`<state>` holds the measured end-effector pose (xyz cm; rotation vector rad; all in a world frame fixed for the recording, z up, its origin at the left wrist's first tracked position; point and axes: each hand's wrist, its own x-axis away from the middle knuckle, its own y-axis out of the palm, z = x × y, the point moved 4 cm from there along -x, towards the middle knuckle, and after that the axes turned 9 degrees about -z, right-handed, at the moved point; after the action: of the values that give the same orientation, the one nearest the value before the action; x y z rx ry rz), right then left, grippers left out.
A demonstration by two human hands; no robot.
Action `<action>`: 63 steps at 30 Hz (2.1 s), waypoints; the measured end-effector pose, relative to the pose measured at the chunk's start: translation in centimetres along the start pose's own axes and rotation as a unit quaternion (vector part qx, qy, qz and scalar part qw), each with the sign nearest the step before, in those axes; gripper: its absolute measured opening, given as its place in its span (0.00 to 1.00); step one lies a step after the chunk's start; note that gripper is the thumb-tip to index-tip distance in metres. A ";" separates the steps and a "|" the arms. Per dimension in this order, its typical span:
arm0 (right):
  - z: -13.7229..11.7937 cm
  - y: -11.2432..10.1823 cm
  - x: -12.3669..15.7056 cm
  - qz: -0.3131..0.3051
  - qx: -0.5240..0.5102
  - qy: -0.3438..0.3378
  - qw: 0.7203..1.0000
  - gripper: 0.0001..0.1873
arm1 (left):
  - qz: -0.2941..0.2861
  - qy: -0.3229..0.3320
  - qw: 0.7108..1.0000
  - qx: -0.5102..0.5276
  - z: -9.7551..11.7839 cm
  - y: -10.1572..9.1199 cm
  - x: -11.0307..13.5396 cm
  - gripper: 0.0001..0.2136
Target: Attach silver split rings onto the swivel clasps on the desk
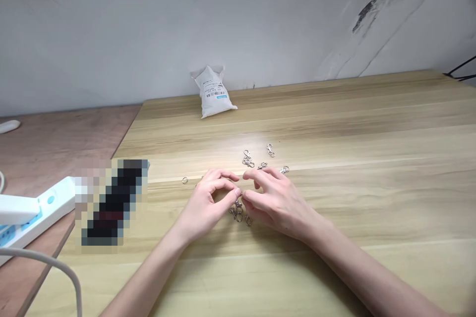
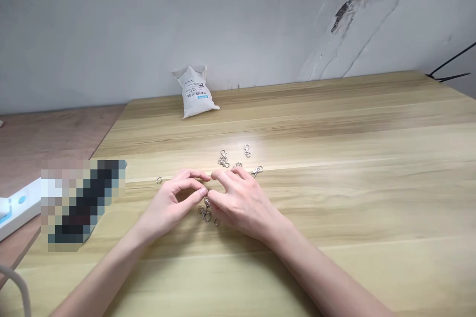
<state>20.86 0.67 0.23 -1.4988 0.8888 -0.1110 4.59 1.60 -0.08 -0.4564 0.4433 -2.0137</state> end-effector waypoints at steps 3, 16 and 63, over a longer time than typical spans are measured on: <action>0.0 0.0 -0.1 0.002 0.018 0.002 1.000 0.08 | 0.002 0.001 1.000 -0.005 -0.1 0.1 0.1 0.08; -0.1 -0.4 -0.2 0.042 -0.021 0.016 0.999 0.08 | 0.009 0.015 1.000 0.019 0.5 0.3 0.2 0.06; -0.1 0.1 -0.2 0.015 -0.010 0.003 1.000 0.16 | 0.003 -0.005 0.998 0.064 0.0 -0.2 0.0 0.07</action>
<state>20.63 0.71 0.29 -1.5031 0.9188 -0.0853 4.44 1.63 0.01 -0.3842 0.3074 -2.0191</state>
